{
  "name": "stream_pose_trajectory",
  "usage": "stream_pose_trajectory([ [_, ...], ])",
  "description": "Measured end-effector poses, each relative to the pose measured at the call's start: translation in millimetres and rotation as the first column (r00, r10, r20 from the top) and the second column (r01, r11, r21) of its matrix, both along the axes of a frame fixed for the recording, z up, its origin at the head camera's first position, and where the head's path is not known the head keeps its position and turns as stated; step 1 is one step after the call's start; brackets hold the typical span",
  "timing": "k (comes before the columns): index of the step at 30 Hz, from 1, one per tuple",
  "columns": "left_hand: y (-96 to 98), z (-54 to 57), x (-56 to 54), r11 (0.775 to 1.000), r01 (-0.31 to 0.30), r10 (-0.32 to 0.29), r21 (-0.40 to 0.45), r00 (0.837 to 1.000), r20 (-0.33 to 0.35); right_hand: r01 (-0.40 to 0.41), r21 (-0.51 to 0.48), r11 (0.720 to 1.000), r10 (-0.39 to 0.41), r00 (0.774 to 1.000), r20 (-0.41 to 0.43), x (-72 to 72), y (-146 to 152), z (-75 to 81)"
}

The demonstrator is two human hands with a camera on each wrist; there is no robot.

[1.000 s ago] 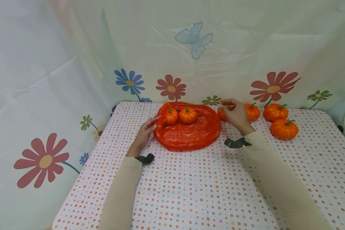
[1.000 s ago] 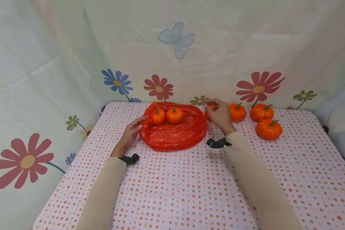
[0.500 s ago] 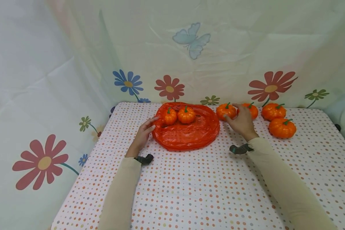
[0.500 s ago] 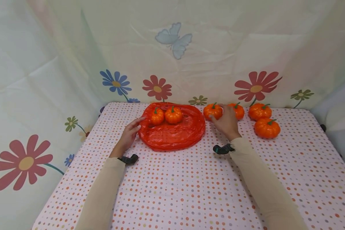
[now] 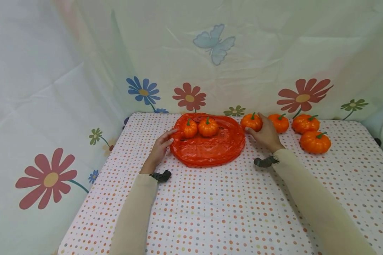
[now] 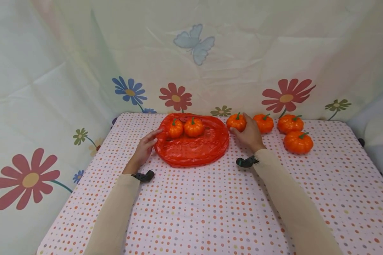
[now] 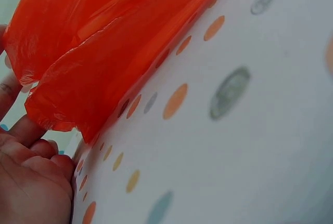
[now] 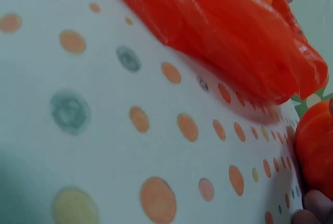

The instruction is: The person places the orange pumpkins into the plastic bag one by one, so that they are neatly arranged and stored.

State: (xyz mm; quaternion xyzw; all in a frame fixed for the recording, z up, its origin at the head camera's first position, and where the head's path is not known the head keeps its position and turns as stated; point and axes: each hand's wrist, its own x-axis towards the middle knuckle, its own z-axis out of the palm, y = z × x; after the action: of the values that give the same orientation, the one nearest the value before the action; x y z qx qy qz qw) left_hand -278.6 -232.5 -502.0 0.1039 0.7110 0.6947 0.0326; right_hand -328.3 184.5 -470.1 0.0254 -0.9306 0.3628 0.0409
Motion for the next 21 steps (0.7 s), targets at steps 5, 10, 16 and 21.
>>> stream_pose_trajectory([
  [5, -0.3, -0.9, -1.0, 1.000, 0.006, -0.006, 0.005, 1.000, 0.002, 0.002, 0.024, 1.000, -0.002, 1.000, 0.007, -3.9, 0.0, -1.7],
  [10, -0.1, 0.5, -0.3, 1.000, 0.001, -0.001, 0.004, 1.000, 0.000, 0.006, 0.029, 1.000, -0.006, 1.000, -0.010, -4.6, 0.2, -2.9],
  [16, 0.4, 1.1, 1.0, 1.000, 0.002, -0.002, -0.005, 1.000, -0.003, 0.028, 0.031, 0.999, -0.027, 0.999, -0.028, -5.3, 2.5, -7.9],
  [21, 0.2, 0.6, 0.7, 1.000, 0.002, -0.002, -0.007, 1.000, -0.009, 0.040, 0.007, 0.999, -0.040, 0.998, -0.056, -4.4, 1.4, -8.2],
])
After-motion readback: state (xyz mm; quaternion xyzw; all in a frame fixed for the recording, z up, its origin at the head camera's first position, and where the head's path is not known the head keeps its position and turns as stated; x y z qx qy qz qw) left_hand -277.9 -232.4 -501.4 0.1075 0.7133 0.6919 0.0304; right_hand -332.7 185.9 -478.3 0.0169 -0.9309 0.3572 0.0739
